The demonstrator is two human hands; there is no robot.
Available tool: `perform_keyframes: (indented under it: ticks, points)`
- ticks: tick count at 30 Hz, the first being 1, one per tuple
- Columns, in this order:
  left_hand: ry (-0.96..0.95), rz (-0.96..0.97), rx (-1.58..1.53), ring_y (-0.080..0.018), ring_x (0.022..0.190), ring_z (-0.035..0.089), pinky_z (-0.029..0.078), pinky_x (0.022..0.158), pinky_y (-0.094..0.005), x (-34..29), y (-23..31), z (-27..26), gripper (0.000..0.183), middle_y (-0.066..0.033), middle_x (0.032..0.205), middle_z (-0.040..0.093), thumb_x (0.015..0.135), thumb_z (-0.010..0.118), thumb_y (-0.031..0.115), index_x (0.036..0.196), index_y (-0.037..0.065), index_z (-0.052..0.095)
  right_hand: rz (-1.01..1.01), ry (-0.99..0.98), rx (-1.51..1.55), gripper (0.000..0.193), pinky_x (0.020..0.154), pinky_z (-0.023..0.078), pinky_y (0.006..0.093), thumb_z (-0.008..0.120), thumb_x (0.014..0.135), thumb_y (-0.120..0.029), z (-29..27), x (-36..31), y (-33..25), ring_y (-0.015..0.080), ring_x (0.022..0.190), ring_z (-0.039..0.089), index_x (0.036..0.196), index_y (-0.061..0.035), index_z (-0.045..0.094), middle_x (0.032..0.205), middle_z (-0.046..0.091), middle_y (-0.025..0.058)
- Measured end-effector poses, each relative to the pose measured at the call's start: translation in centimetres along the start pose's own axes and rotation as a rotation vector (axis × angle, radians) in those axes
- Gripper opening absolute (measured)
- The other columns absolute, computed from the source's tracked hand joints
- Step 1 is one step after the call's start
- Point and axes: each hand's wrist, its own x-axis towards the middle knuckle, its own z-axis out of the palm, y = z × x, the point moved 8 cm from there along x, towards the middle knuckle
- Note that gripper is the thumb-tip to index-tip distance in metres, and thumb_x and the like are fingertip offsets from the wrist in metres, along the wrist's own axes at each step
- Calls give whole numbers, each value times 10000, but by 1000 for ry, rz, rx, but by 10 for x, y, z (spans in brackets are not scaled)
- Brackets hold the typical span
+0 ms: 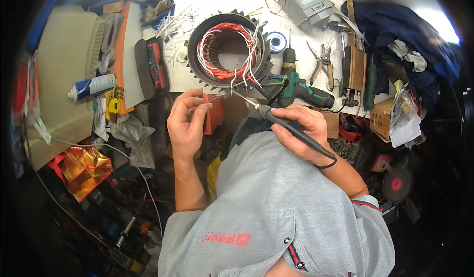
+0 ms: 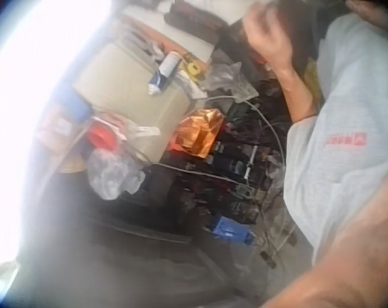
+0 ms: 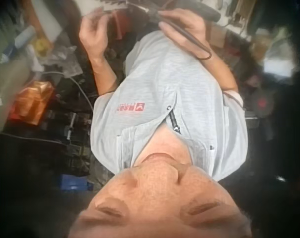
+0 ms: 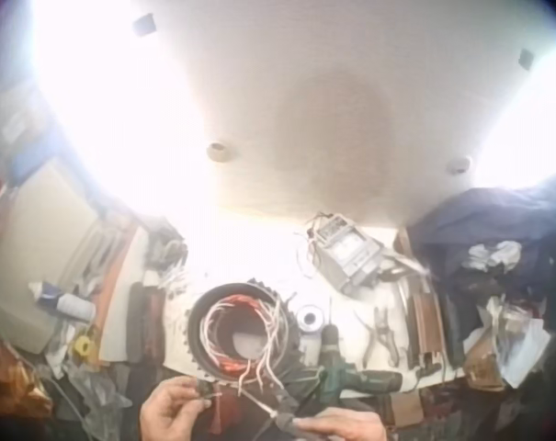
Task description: The person uses a soldering iron to join exposed wire ends on a stator assembly, then uses pliers to trim excess wire and applies electrical tape to insulate the connections.
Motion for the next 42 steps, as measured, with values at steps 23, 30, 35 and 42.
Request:
perform_keyframes:
  ticks: [23,30,35,42]
  points:
    - [-77,225,295,-44,753,556,462,651,-203,16,18,0,59,-74,1078,675,904,731,-52,935,-44,681,-18,48,-20,334,572,505,289,797,764,10,8,-1,-2,175,626,642,1089,-1,720,809,701,96]
    - [-73,254,316,-46,734,540,445,636,-207,18,19,0,64,-73,1067,675,897,733,-57,926,-40,679,5,52,-12,329,570,502,287,798,761,13,10,0,-1,170,623,638,1081,3,722,802,698,96]
    - [-69,276,325,-53,739,541,448,640,-211,19,21,0,66,-73,1060,676,895,736,-55,927,-40,681,20,54,-17,328,570,502,286,799,763,9,10,0,-1,171,619,636,1082,3,725,797,694,96]
    - [-58,268,335,-57,740,547,455,642,-216,19,21,2,70,-75,1053,676,896,742,-51,929,-42,681,24,63,-18,334,580,509,289,802,764,1,10,-1,0,178,629,646,1088,5,724,797,693,95]
